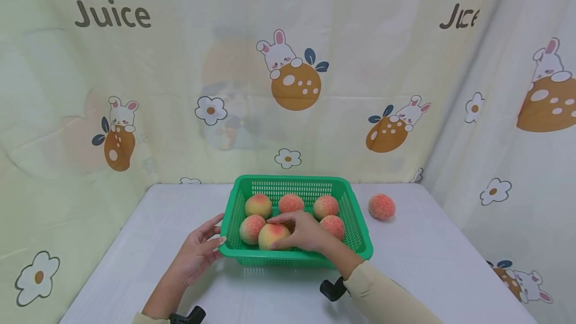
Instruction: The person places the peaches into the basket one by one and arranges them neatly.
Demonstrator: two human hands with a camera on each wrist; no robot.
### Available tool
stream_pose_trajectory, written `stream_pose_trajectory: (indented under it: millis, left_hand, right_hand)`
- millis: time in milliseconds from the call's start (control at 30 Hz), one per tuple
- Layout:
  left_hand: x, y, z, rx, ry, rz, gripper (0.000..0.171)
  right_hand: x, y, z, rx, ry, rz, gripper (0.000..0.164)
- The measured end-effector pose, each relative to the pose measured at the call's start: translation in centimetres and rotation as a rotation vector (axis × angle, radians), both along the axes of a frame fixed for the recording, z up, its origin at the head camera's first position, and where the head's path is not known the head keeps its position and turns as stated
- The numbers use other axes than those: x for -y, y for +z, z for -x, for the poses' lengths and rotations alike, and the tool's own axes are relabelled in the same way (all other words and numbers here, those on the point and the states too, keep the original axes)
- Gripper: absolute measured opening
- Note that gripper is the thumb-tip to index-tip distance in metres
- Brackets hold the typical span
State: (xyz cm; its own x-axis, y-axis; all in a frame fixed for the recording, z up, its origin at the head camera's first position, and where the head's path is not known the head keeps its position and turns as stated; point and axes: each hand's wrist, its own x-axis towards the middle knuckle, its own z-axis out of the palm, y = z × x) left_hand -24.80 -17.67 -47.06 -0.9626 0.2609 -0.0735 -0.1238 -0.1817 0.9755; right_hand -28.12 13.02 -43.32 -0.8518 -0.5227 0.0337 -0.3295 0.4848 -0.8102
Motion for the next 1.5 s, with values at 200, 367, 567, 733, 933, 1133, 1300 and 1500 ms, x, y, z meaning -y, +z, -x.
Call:
stream_pose_trajectory:
  millis: [200,367,567,733,933,1133,1300,1500]
  left_hand:
    - [0.1,-0.1,0.0,-0.001,-0.003,-0.001,0.072]
    - [0.1,-0.1,0.1,-0.008,-0.001,-0.004,0.072]
    - [0.1,-0.3,0.2,-0.009,-0.009,-0.006,0.071]
    - [0.1,-0.3,0.2,-0.009,-0.01,-0.006,0.072]
    - [0.1,-0.3,0.2,-0.012,-0.007,-0.005,0.072]
    - [0.1,-0.4,0.2,-0.01,0.0,-0.006,0.072]
    - [0.1,-0.3,0.2,-0.001,0.009,-0.008,0.072]
    - [0.2,-0.3,0.2,-0.008,-0.01,-0.008,0.073]
  right_hand:
    - [0.0,-0.2,0.2,0.003,0.002,-0.01,0.051]
    - [0.0,-0.2,0.2,-0.005,-0.009,-0.017,0.045]
    - [-0.2,0.0,0.0,-0.029,-0.026,-0.031,0.044]
    - [-0.9,0.3,-0.1,-0.031,-0.054,-0.007,0.043]
    - [-2.4,0.8,-0.2,0.017,-0.098,0.044,0.044]
    - [-4.2,1.8,-0.5,-0.001,-0.139,0.048,0.047]
    - [-5.9,2.1,-0.5,-0.025,-0.166,0.073,0.042]
    - [-8.0,2.5,-0.3,-0.008,-0.219,0.14,0.038]
